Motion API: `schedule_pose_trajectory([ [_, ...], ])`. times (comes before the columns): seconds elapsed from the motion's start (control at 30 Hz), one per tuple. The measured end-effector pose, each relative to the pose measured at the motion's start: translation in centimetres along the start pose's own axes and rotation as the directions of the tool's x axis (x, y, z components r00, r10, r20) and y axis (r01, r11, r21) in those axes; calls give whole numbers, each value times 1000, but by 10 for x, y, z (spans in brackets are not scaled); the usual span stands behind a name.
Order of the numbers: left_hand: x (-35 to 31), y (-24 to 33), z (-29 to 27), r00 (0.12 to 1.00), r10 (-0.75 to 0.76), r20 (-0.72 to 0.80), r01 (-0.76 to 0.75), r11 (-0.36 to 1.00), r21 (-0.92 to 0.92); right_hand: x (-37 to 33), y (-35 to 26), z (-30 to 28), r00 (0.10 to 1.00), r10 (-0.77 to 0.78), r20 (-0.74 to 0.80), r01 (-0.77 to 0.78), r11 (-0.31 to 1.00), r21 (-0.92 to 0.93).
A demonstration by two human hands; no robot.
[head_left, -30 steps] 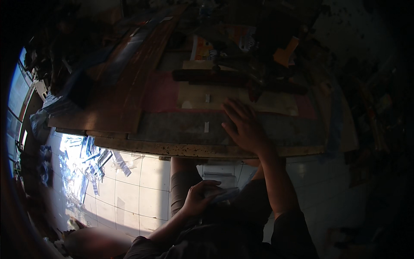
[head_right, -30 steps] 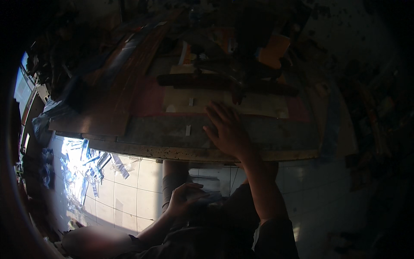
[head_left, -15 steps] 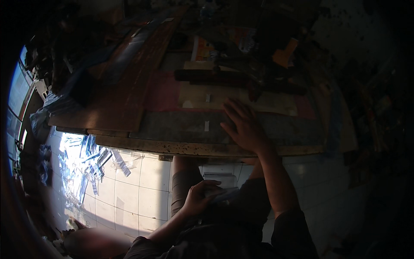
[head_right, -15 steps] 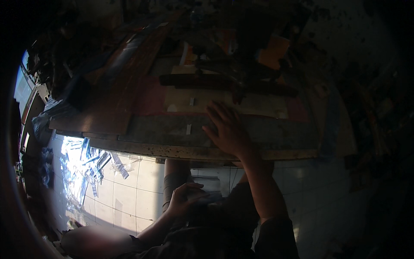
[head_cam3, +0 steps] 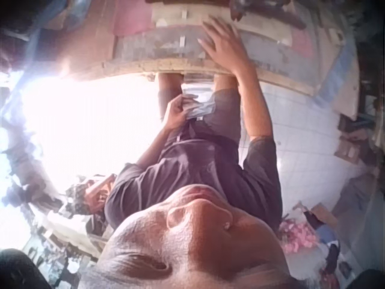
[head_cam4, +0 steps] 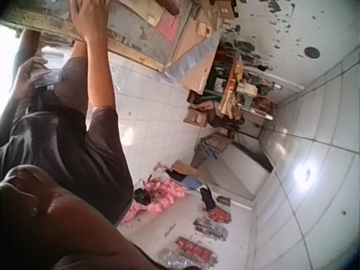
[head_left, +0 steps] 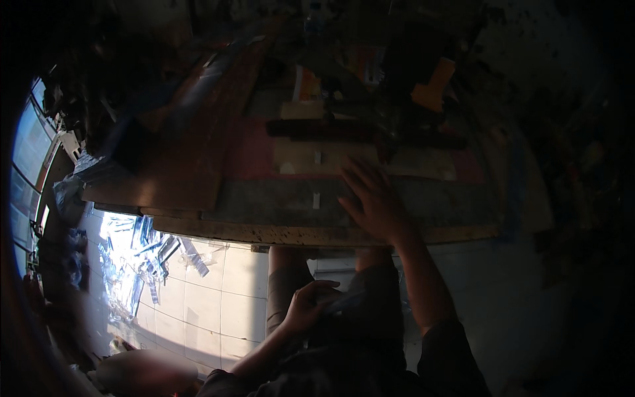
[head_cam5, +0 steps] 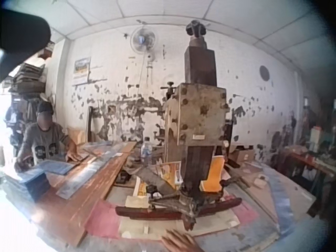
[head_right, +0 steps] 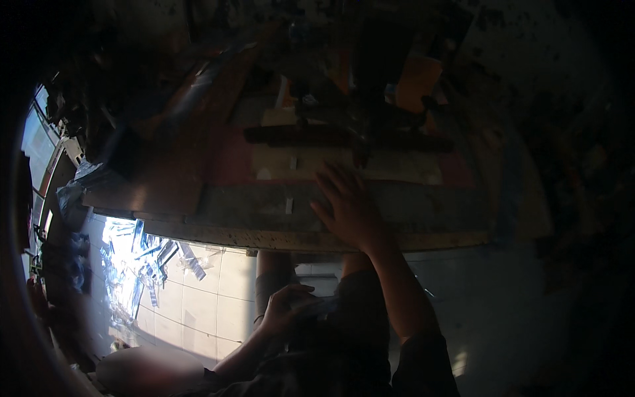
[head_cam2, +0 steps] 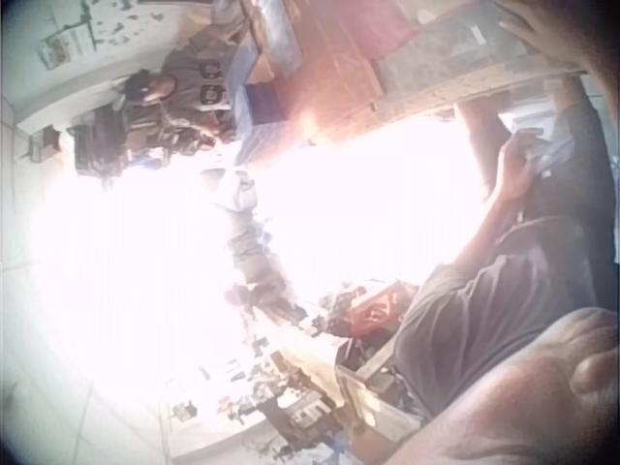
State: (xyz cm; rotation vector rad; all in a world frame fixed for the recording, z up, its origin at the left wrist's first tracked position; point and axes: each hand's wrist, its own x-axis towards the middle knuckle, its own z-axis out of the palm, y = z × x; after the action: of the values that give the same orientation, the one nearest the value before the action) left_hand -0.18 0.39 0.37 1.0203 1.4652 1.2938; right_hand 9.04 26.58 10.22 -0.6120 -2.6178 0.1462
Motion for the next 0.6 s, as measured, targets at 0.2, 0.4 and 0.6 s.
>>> schedule_pose_trajectory([
  [0.2,-3,7,-9,998,-65,-21,63,995,-83,-56,-31,-22,998,40,-54,-30,983,180],
  [0.4,5,0,-11,999,-45,-7,45,995,-93,-138,-18,16,939,188,-288,-191,981,16],
  [0.6,16,8,-5,996,-85,16,86,993,-81,-156,2,86,785,65,-617,-236,951,-200],
])
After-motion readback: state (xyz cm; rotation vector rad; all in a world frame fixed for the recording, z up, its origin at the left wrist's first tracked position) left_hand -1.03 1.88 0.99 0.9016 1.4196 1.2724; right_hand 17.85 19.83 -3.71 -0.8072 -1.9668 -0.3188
